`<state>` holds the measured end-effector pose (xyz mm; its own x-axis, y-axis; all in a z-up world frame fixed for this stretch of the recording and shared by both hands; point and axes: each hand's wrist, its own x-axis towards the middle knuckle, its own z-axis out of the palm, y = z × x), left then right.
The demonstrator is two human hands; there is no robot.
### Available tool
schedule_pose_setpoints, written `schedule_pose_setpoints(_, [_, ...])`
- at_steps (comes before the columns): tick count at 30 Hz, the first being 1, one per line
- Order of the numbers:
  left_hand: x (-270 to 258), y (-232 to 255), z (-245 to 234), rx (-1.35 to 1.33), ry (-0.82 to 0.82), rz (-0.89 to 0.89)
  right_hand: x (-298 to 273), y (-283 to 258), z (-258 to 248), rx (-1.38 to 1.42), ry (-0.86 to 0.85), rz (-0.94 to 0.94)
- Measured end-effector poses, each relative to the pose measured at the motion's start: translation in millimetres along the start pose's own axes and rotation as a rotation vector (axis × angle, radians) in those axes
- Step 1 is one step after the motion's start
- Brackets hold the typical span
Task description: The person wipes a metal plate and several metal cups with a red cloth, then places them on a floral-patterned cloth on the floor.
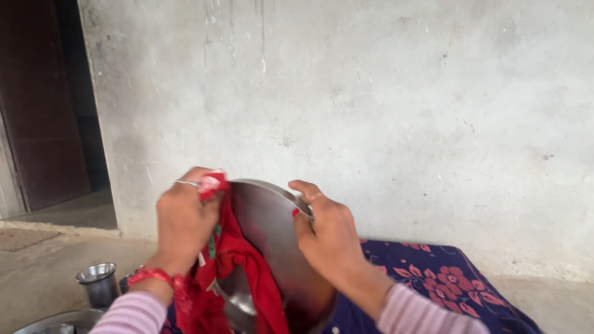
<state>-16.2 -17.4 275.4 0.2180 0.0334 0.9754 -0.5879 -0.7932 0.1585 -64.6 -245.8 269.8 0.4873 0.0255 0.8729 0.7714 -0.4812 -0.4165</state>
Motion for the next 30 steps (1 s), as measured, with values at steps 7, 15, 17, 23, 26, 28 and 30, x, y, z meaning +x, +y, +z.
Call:
schedule_pose_setpoints(7, [21, 36, 2, -0.005, -0.014, 0.529, 42, 0, 12, -0.397, -0.310, 0.081])
schedule_pose_setpoints(15, [12, 25, -11, -0.026, -0.001, 0.388, 56, 14, 36, -0.272, -0.303, -0.030])
schedule_pose_setpoints(17, [13, 40, -8, -0.067, -0.016, 0.451, 61, -18, 27, -0.359, -0.379, 0.104])
schedule_pose_setpoints(23, [-12, 6, -1, -0.022, 0.124, 0.049, 20, -13, 7, -0.042, -0.281, 0.259])
schedule_pose_setpoints(26, [-24, 11, 6, -0.017, 0.165, 0.171, 16, -9, 15, -0.069, -0.230, 0.156])
schedule_pose_setpoints(28, [-34, 27, 9, -0.043, 0.120, 0.395, 14, -7, 21, -0.187, -0.322, 0.245])
schedule_pose_setpoints(30, [-47, 57, 8, -0.052, -0.044, 0.434, 4, 4, 22, -0.290, -0.301, 0.129])
